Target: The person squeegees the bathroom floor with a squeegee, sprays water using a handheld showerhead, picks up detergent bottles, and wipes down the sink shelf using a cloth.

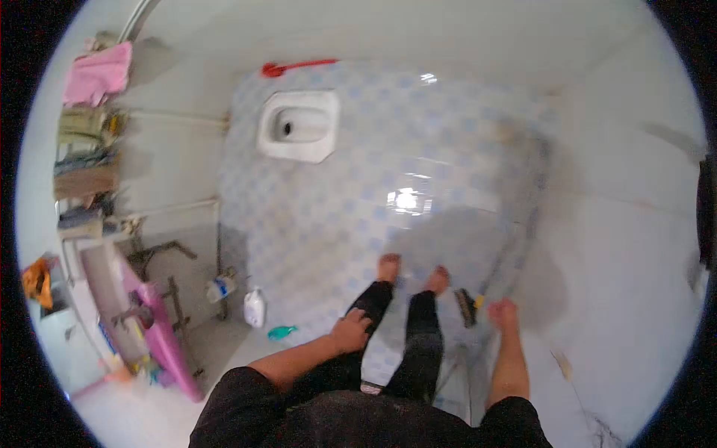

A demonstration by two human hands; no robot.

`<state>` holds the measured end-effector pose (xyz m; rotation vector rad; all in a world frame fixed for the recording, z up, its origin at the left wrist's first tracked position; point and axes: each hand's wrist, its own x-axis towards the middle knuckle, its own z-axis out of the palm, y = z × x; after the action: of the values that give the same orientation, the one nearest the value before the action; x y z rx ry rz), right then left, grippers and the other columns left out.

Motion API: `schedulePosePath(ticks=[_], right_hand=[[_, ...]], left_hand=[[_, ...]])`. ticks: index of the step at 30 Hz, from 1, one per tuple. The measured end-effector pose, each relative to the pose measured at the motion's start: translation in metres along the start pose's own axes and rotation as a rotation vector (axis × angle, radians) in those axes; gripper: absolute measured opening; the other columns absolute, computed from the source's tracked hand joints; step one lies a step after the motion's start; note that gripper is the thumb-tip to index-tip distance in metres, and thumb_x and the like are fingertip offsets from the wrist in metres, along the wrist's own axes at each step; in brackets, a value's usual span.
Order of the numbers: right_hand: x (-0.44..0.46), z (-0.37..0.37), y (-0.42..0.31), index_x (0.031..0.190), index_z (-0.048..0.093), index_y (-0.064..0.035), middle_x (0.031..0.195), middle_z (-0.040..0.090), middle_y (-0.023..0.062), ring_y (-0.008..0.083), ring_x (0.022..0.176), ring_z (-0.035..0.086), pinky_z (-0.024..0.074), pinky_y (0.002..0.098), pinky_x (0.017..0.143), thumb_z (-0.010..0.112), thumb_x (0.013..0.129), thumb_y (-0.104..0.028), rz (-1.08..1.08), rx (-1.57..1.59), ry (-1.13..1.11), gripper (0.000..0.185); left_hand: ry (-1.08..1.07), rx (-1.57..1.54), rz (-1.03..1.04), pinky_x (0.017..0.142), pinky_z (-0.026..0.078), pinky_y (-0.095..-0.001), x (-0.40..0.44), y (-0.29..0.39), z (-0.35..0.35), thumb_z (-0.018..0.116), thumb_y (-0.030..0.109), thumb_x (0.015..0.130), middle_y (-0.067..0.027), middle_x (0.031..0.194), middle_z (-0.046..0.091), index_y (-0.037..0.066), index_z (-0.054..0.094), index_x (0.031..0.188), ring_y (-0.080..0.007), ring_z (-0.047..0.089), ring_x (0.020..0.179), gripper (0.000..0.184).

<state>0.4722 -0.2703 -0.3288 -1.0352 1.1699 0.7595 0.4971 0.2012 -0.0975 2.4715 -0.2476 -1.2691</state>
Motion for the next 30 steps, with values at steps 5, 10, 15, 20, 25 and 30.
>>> schedulePosePath(ticks=[5, 10, 15, 20, 25, 30], right_hand=[[0.157, 0.007, -0.026, 0.096, 0.045, 0.005, 0.088, 0.051, 0.0149, 0.0273, 0.077, 0.051, 0.0429, 0.0355, 0.069, 0.034, 0.08, -0.044, 0.168, 0.603, 0.192, 0.053], [0.253, -0.009, -0.013, 0.112, 0.032, 0.0056, 0.104, 0.047, 0.0151, 0.0282, 0.096, 0.046, 0.04, 0.0336, 0.078, 0.033, 0.077, -0.052, 0.175, 0.482, 0.183, 0.068], [0.286, 0.003, 0.009, 0.119, 0.022, 0.0053, 0.116, 0.036, 0.0187, 0.0324, 0.104, 0.039, 0.034, 0.0385, 0.086, 0.03, 0.079, -0.045, 0.044, 0.411, 0.152, 0.064], [0.26, 0.087, -0.046, 0.118, 0.018, 0.0099, 0.118, 0.03, 0.0246, 0.0388, 0.106, 0.035, 0.03, 0.0465, 0.09, 0.026, 0.082, -0.029, 0.161, 0.753, 0.099, 0.053], [0.254, 0.12, -0.071, 0.111, 0.027, 0.0136, 0.111, 0.036, 0.0266, 0.0377, 0.101, 0.039, 0.035, 0.05, 0.084, 0.025, 0.082, -0.014, -0.13, 0.105, 0.158, 0.041], [0.144, 0.23, -0.122, 0.081, 0.053, 0.0085, 0.076, 0.056, 0.0161, 0.0283, 0.069, 0.054, 0.0453, 0.0355, 0.07, 0.053, 0.073, -0.022, -0.026, 0.816, 0.101, 0.031]], left_hand=[[0.092, 0.09, -0.008, 0.081, 0.031, -0.0456, 0.038, -0.017, -0.001, 0.054, 0.02, 0.066, -0.0132, 0.111, 0.04, 0.008, 0.049, 0.096, -0.0294, 0.033, 0.108, 0.033], [0.035, -0.009, -0.04, 0.086, 0.026, -0.0466, 0.063, -0.036, 0.002, 0.058, 0.022, 0.063, -0.0078, 0.113, 0.042, 0.011, 0.051, 0.096, -0.0284, 0.032, 0.11, 0.036], [0.011, -0.093, -0.087, 0.088, 0.023, -0.048, 0.067, -0.049, -0.001, 0.059, 0.021, 0.062, -0.0055, 0.111, 0.044, 0.012, 0.052, 0.093, -0.0273, 0.032, 0.111, 0.033], [0.037, -0.176, -0.085, 0.088, 0.022, -0.0492, 0.059, -0.058, -0.001, 0.058, 0.02, 0.063, -0.0044, 0.111, 0.044, 0.012, 0.053, 0.093, -0.0271, 0.031, 0.112, 0.031], [0.085, -0.18, -0.051, 0.088, 0.023, -0.0489, 0.038, -0.061, 0.009, 0.054, 0.02, 0.066, -0.0043, 0.104, 0.048, 0.011, 0.053, 0.092, -0.0266, 0.033, 0.11, 0.028], [0.224, -0.21, -0.065, 0.086, 0.026, -0.0464, 0.006, -0.063, 0.036, 0.049, 0.017, 0.068, -0.0073, 0.095, 0.051, 0.007, 0.053, 0.086, -0.0267, 0.035, 0.106, 0.021]])
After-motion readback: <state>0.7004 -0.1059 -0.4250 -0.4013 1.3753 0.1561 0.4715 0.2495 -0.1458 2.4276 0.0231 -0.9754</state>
